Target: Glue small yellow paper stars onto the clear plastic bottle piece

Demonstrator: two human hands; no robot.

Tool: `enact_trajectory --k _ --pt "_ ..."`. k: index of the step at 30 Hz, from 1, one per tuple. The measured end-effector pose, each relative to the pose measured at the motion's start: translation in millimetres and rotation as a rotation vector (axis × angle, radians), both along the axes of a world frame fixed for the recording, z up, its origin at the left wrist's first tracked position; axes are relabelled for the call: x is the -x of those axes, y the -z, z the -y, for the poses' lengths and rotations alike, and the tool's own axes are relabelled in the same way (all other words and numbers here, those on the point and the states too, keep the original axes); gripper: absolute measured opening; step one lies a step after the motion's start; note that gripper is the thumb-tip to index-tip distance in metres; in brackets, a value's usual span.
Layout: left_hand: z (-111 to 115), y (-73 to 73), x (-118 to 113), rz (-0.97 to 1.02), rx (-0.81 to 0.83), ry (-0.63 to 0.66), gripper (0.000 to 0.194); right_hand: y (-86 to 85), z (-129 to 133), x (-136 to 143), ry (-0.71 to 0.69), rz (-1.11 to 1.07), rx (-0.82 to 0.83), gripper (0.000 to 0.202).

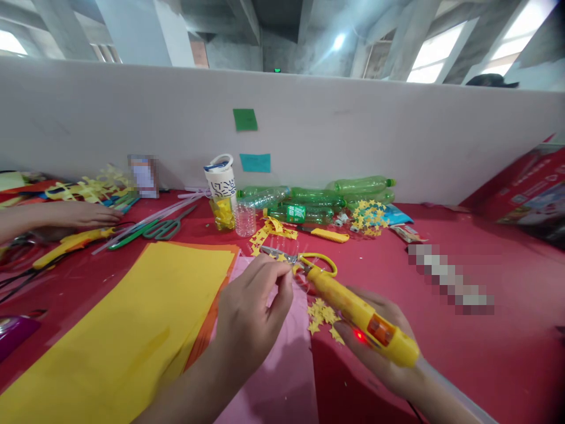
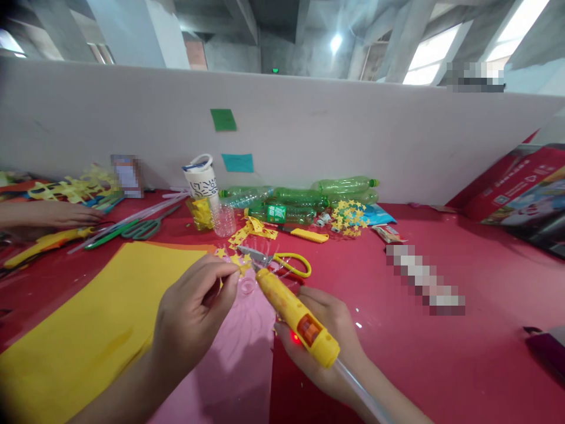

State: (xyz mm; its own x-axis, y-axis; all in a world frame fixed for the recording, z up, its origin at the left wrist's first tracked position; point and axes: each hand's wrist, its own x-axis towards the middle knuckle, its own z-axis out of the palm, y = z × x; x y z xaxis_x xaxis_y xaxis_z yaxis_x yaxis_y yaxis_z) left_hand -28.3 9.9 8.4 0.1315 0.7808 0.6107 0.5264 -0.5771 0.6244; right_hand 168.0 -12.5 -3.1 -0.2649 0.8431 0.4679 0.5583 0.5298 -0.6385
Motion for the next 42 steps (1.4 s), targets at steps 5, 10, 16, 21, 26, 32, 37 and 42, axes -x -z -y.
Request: enact_trajectory --k 5,10,16,21,26,32,37,42 --pt "0.0 -13.1 -1.7 0.382 0.578 0.193 0.013 -7.3 -7.7 -2.5 0.124 -0.127 -0.169 0.005" --pt "-1.1 -16.0 0.0 0.631 0.937 0.381 0.010 -19.3 -10.3 6.9 0.062 -0.081 -0.310 0.018" --pt "0.0 -13.6 2.4 0.802 1.070 0.556 0.011 -19.3 -11.2 9.8 -0.190 -0.014 -0.372 0.021" --pt "-0.9 -15.0 2.1 0.753 1.090 0.603 0.015 -16.6 -9.2 10.1 -0.167 -0.018 -0.363 0.025" --pt "-1.5 -12.8 4.6 0.730 1.123 0.564 0.011 -11.1 -13.9 8.0 -0.145 -0.011 -0.351 0.025" --pt "-2.7 -12.4 2.7 0.631 1.131 0.501 0.009 -4.2 -18.3 11.2 -0.085 -0.011 -0.283 0.011" --pt "-7.3 -21.1 16.2 0.295 0.677 0.142 0.010 -15.1 -23.4 11.4 0.030 -0.098 -0.271 0.013" --pt "-5.5 -10.2 34.0 -0.190 0.115 -0.075 0.005 -23.4 -38.0 11.2 0.062 -0.075 -0.115 0.005"
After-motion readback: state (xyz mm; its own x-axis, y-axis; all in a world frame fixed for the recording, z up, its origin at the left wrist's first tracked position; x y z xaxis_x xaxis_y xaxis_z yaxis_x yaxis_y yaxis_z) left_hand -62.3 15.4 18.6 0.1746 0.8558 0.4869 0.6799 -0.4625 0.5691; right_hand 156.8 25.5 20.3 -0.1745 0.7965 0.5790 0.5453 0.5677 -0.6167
